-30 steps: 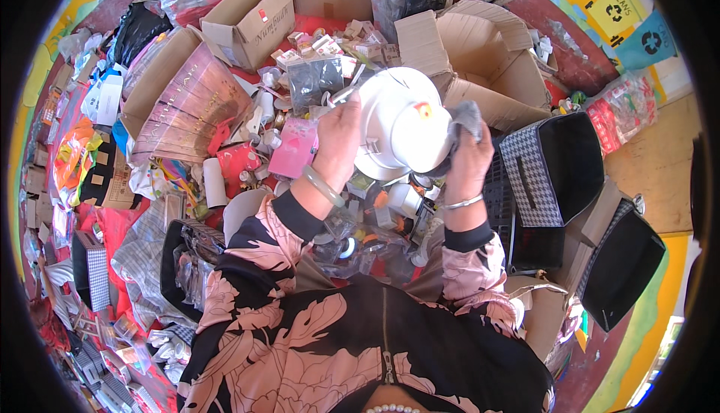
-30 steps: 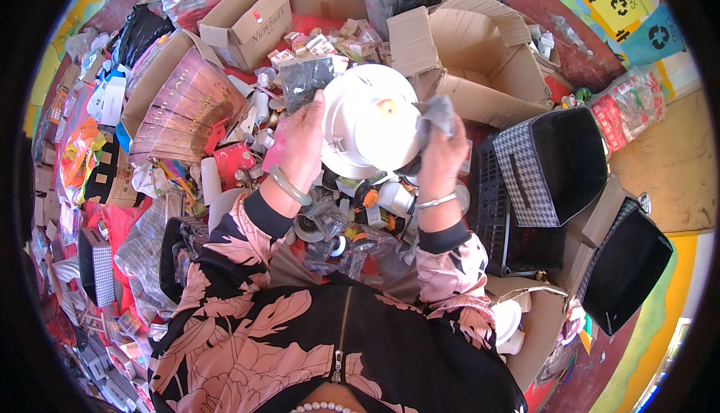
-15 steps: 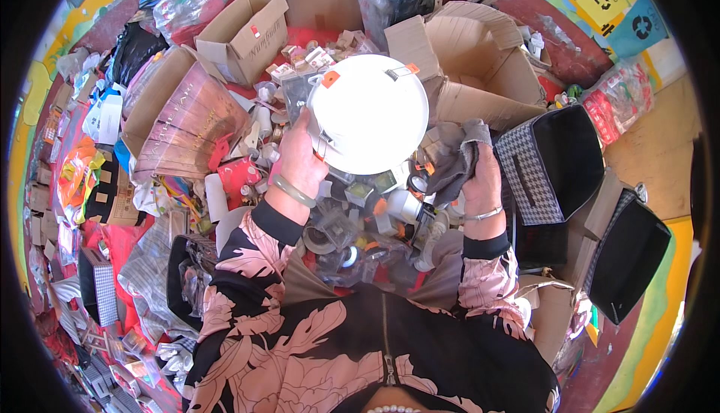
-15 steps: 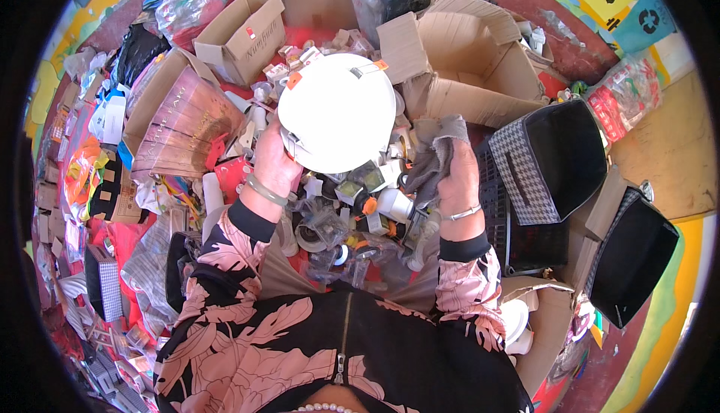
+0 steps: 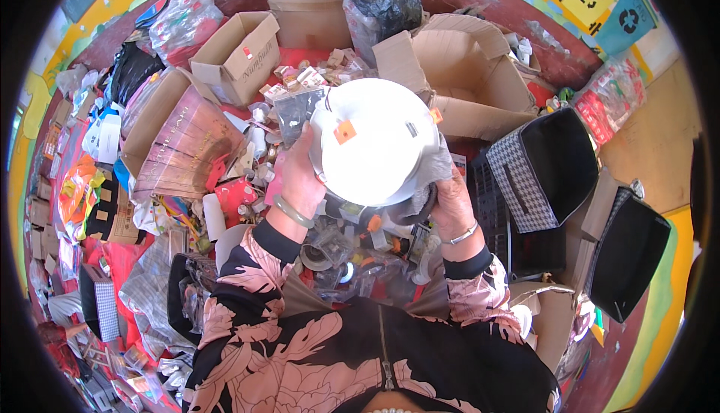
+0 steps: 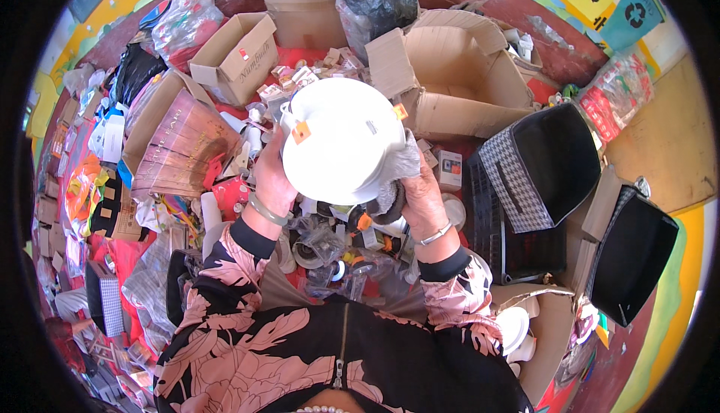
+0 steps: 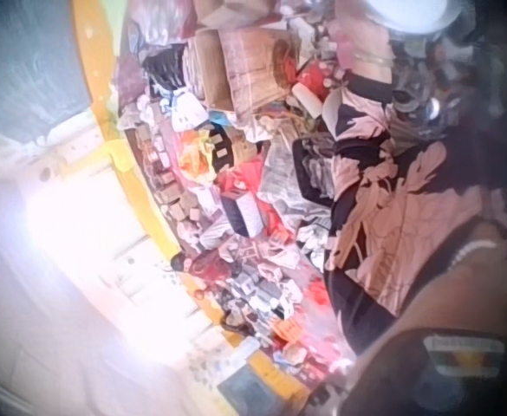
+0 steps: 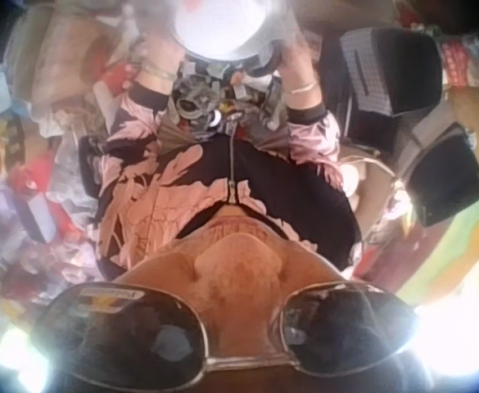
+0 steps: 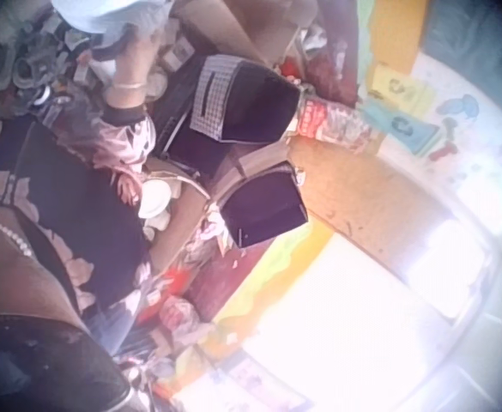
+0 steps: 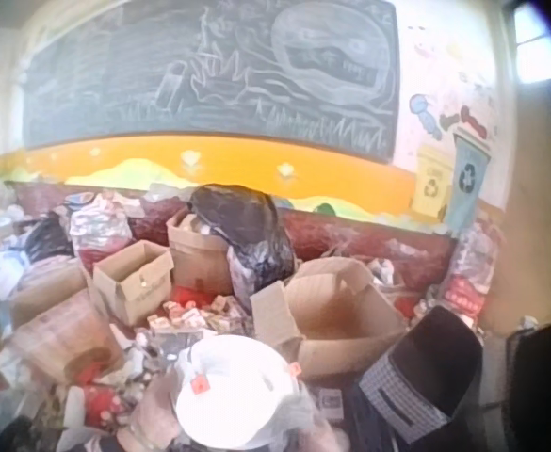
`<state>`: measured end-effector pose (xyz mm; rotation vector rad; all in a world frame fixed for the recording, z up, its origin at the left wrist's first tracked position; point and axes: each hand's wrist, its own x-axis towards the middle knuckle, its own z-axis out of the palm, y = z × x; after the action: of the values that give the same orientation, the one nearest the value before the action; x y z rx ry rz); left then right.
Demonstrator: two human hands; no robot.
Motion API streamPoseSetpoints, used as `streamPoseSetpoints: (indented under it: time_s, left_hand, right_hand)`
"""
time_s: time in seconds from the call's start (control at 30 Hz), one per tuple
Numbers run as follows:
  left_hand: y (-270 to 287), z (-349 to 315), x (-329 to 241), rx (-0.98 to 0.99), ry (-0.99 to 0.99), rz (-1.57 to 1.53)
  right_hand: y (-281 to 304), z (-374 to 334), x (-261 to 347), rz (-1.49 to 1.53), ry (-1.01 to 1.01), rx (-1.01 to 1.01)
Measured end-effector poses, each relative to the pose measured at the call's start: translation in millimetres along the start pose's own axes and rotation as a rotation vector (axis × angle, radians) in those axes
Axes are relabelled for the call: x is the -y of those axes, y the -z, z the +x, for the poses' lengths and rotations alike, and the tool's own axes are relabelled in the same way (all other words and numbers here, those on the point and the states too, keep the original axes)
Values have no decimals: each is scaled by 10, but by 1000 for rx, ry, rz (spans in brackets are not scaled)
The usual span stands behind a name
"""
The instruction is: The person wipes a white ceiling light fixture with a gray cloth, cleaning the exterior and interior surfaces. They then place the fixture into a cardboard box and pick up another similar fixture to continue wiping it.
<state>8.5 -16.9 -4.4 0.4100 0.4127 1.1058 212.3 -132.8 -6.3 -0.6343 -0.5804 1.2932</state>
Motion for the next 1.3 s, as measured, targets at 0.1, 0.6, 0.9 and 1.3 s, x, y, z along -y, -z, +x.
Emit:
streamPoseSetpoints:
  time_s: [0.1,0.6,0.9,1.3]
  left_hand:
    - [-43,-97,45,26,-23,118]
    - [-98,-178,37,58,-99,408]
    - [10,-163,121,32,-95,369]
    - [-63,-129,97,11,-152,476]
  right_hand:
    - [-24,-4,-9,-17,46,-103]
    - [-156,-99,200,-189,87,-65]
    - [63,-16,46,-208,141,-204]
    - [30,-39,13,-137,112,-144]
